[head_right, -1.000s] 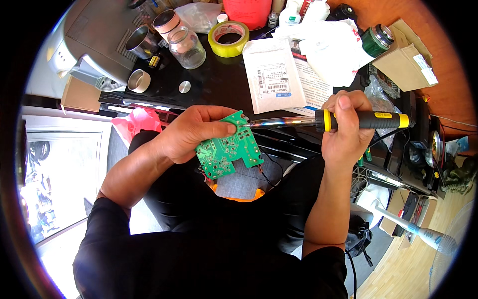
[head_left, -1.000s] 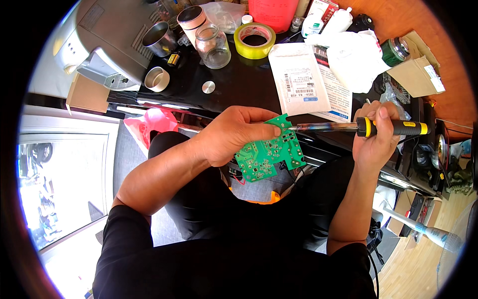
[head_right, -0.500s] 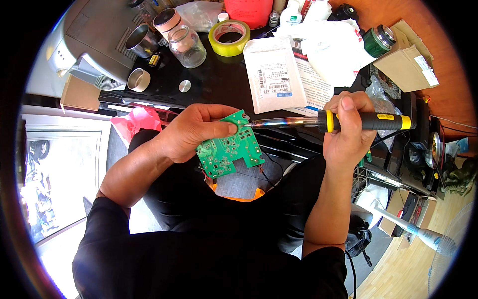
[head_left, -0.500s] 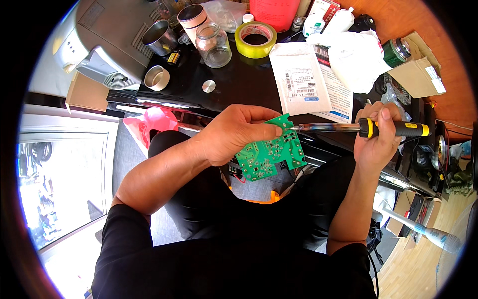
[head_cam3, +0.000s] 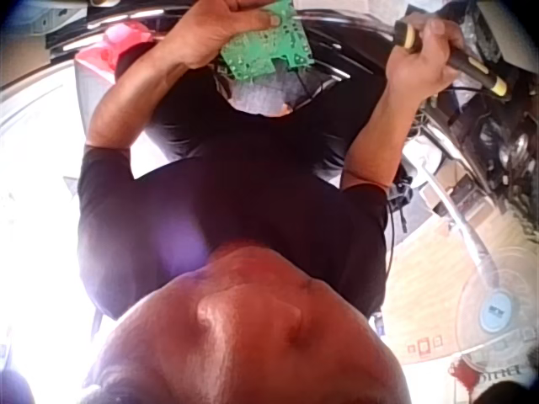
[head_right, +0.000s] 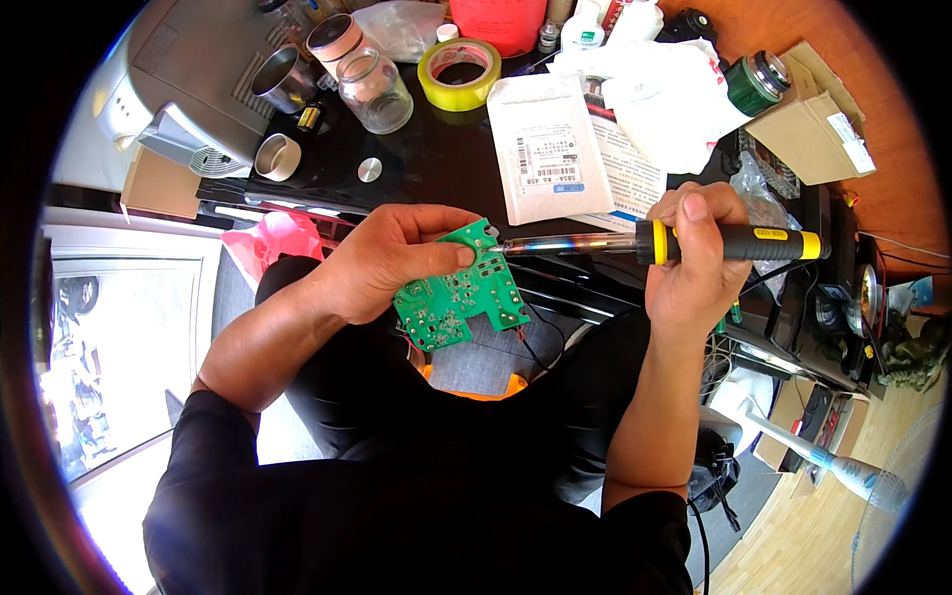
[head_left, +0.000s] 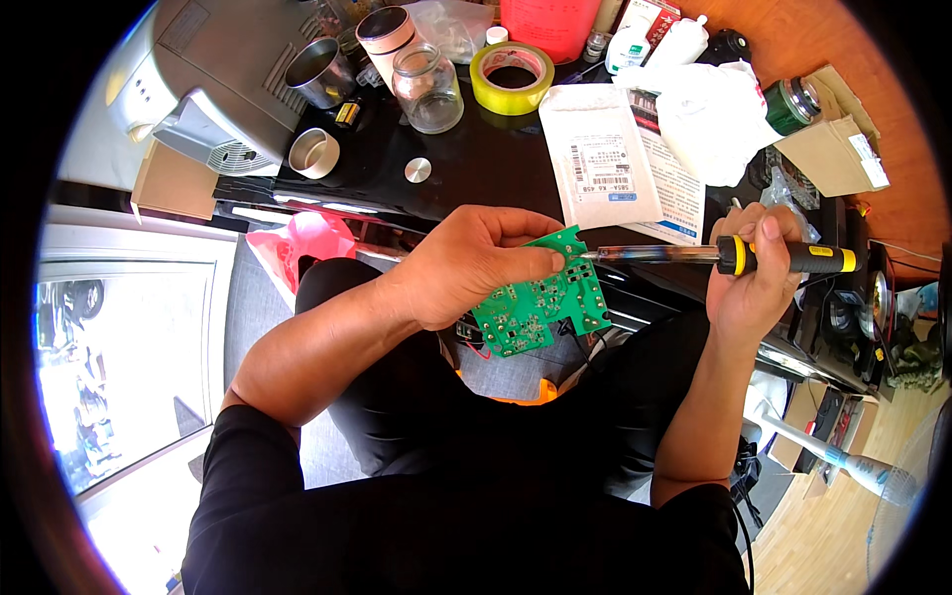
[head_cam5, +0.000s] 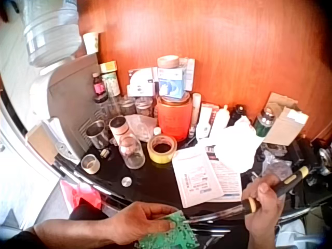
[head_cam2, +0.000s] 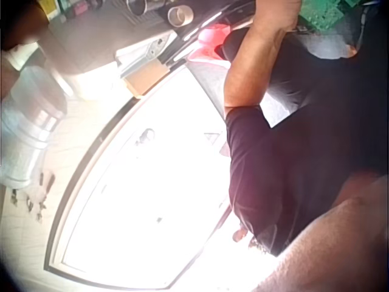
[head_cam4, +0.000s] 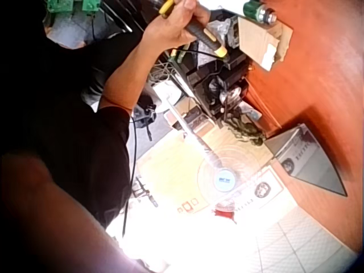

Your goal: The person cuts a component lead on a circuit board using pliers and solders the component onto the board using a soldering iron.

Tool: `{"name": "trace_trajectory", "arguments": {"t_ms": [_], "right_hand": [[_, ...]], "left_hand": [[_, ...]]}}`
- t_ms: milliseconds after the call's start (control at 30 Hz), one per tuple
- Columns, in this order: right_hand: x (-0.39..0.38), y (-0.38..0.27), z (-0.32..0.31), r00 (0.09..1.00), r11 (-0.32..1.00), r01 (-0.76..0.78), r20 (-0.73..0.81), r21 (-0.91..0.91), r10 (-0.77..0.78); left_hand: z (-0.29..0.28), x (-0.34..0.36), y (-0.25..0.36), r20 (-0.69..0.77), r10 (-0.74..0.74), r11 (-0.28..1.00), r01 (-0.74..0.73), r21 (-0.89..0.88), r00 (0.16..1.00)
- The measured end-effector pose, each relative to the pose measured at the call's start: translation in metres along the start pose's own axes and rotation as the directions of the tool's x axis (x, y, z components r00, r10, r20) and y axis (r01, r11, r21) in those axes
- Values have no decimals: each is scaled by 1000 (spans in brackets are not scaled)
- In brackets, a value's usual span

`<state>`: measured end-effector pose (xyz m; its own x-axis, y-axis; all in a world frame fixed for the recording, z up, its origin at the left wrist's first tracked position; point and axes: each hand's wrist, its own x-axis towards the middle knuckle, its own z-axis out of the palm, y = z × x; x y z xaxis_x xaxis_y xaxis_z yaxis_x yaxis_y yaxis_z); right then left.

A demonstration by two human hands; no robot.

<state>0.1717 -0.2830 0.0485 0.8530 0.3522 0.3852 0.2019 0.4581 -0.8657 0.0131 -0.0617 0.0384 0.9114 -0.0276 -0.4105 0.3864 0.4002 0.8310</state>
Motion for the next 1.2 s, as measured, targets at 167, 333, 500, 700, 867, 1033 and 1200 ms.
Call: {"name": "trace_trajectory", "arguments": {"t_ms": [167,333,500,700,867,1033,1200], "right_hand": [[1,0,1,1000,1000,14,18,-4,-14],[1,-1,2,1000,1000,15,24,-3,-15],[1,1,1,999,999,34,9,-28,-34],[1,-1,0,1000,1000,19,7,-7,-19],[1,-1,0,1000,1000,20,19,-10,-20],[1,-2,1,1000,1000,21,22,-2,-21],[1,-2,1,1000,1000,3,15,9,-4]], "left_hand": [[0,0,0,-4,0,1000,0,10,1000],[0,0,1,3,5,1000,-5,12,1000],[0,0,0,9,7,1000,-7,6,1000],[0,0,0,6,1,1000,-1,6,1000],[0,0,1,6,1,1000,-1,23,1000],[-1,0,0,8,5,1000,-5,25,1000],[0,-1,1,4,1,1000,-1,22,1000]]}}
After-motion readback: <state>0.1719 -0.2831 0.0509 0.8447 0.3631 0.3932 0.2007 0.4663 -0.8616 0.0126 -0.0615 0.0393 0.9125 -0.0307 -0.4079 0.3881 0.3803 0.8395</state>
